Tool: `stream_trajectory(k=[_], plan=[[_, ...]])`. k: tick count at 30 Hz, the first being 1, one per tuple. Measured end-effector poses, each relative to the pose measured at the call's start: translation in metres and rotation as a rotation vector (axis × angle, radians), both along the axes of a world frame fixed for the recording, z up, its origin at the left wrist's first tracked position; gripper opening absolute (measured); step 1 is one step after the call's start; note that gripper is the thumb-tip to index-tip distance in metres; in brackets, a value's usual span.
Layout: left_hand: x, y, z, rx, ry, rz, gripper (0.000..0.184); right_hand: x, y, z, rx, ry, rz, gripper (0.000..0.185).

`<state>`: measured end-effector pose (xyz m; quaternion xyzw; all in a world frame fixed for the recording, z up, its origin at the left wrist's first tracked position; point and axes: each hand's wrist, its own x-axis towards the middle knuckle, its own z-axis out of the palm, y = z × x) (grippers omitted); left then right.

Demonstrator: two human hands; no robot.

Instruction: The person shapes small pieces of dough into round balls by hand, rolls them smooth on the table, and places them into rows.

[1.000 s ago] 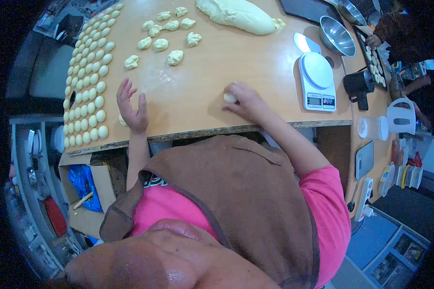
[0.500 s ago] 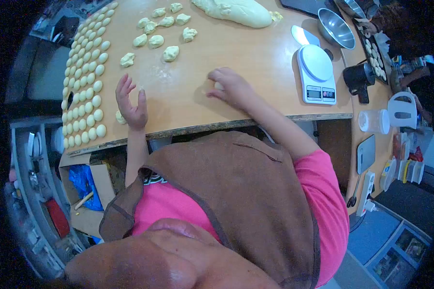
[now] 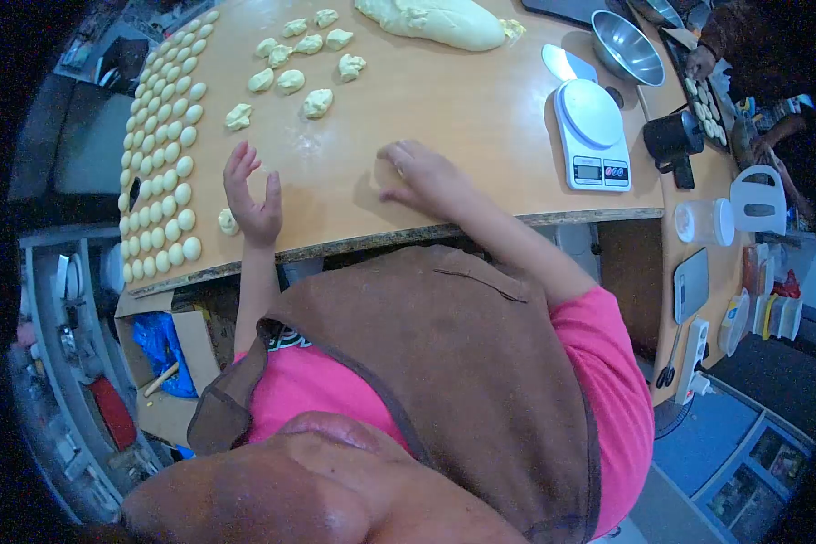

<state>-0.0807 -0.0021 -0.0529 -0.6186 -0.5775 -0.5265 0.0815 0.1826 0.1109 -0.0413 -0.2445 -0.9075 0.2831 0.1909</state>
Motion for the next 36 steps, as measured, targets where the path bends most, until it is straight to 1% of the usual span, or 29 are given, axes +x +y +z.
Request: stream_trajectory(k=[2, 4, 6, 7, 9, 10, 12, 13, 15, 16, 18, 19, 21, 22, 24, 25, 26, 27, 28, 30, 32, 34, 36], plan=[[0.004, -0.007, 0.002, -0.015, 0.019, 0.002, 0.045, 0.02, -0.018, 0.002, -0.023, -0.077, -0.047, 0.047], [0.014, -0.012, 0.001, -0.032, 0.039, 0.001, 0.047, 0.04, -0.029, 0.008, -0.006, -0.051, -0.07, 0.046], [0.038, -0.013, 0.0, -0.025, -0.428, -0.215, 0.047, 0.052, -0.031, 0.02, -0.031, -0.211, -0.193, 0.044], [0.05, -0.013, 0.002, -0.103, -0.574, -0.342, 0.048, 0.052, -0.028, 0.028, -0.032, -0.209, -0.197, 0.044], [0.071, -0.011, 0.013, -0.298, -0.822, -0.605, 0.05, 0.048, -0.019, 0.045, -0.227, -0.187, -0.248, 0.048], [0.079, -0.008, 0.02, -0.412, -0.923, -0.74, 0.051, 0.045, -0.018, 0.048, -0.221, -0.182, -0.238, 0.048], [0.095, -0.001, 0.025, -0.523, -1.422, -0.99, 0.049, 0.034, -0.018, 0.054, 0.113, 0.248, -0.076, 0.05], [0.099, 0.001, 0.029, -0.509, -1.417, -0.977, 0.049, 0.026, -0.02, 0.057, 0.115, 0.254, -0.059, 0.05], [0.102, 0.006, 0.035, -0.674, -1.853, -1.269, 0.05, 0.01, -0.025, 0.063, 0.182, 0.614, 0.083, 0.043], [0.102, 0.006, 0.033, -0.663, -1.848, -1.261, 0.05, 0.005, -0.024, 0.061, 0.182, 0.62, 0.095, 0.043], [0.101, 0.007, 0.028, -0.528, -1.953, -1.396, 0.048, -0.001, -0.023, 0.053, 0.242, 0.657, 0.158, 0.038], [0.1, 0.006, 0.029, -0.525, -1.951, -1.393, 0.048, 0.0, -0.023, 0.055, 0.241, 0.659, 0.162, 0.038], [0.097, 0.004, 0.035, -0.437, -1.835, -1.234, 0.045, 0.004, -0.026, 0.063, 0.484, 0.646, 0.084, 0.032], [0.095, 0.003, 0.037, -0.438, -1.838, -1.23, 0.045, 0.005, -0.027, 0.067, 0.48, 0.646, 0.084, 0.032], [0.092, 0.002, 0.038, -0.454, -1.692, -1.112, 0.044, 0.007, -0.029, 0.077, 0.414, 0.568, -0.083, 0.028], [0.091, 0.003, 0.037, -0.458, -1.694, -1.113, 0.044, 0.006, -0.025, 0.083, 0.394, 0.52, -0.074, 0.028], [0.09, 0.003, 0.035, -0.477, -1.655, -1.061, 0.044, 0.006, -0.023, 0.085, 0.395, 0.518, -0.078, 0.028], [0.09, 0.004, 0.034, -0.494, -1.615, -1.01, 0.044, 0.005, -0.022, 0.087, 0.395, 0.459, -0.056, 0.028], [0.091, 0.004, 0.035, -0.495, -1.615, -1.012, 0.044, 0.005, -0.02, 0.087, 0.396, 0.399, -0.033, 0.028], [0.093, 0.003, 0.042, -0.554, -1.473, -0.942, 0.044, 0.008, -0.015, 0.081, 0.423, 0.358, 0.012, 0.027], [0.095, 0.003, 0.05, -0.56, -1.495, -0.943, 0.044, 0.011, -0.012, 0.079, 0.449, 0.318, 0.059, 0.026], [0.095, 0.004, 0.052, -0.566, -1.514, -0.943, 0.043, 0.011, -0.01, 0.079, 0.502, 0.369, 0.014, 0.02], [0.094, 0.006, 0.052, -0.462, -1.759, -1.013, 0.046, 0.006, -0.011, 0.077, 0.533, 0.417, -0.023, 0.017]])
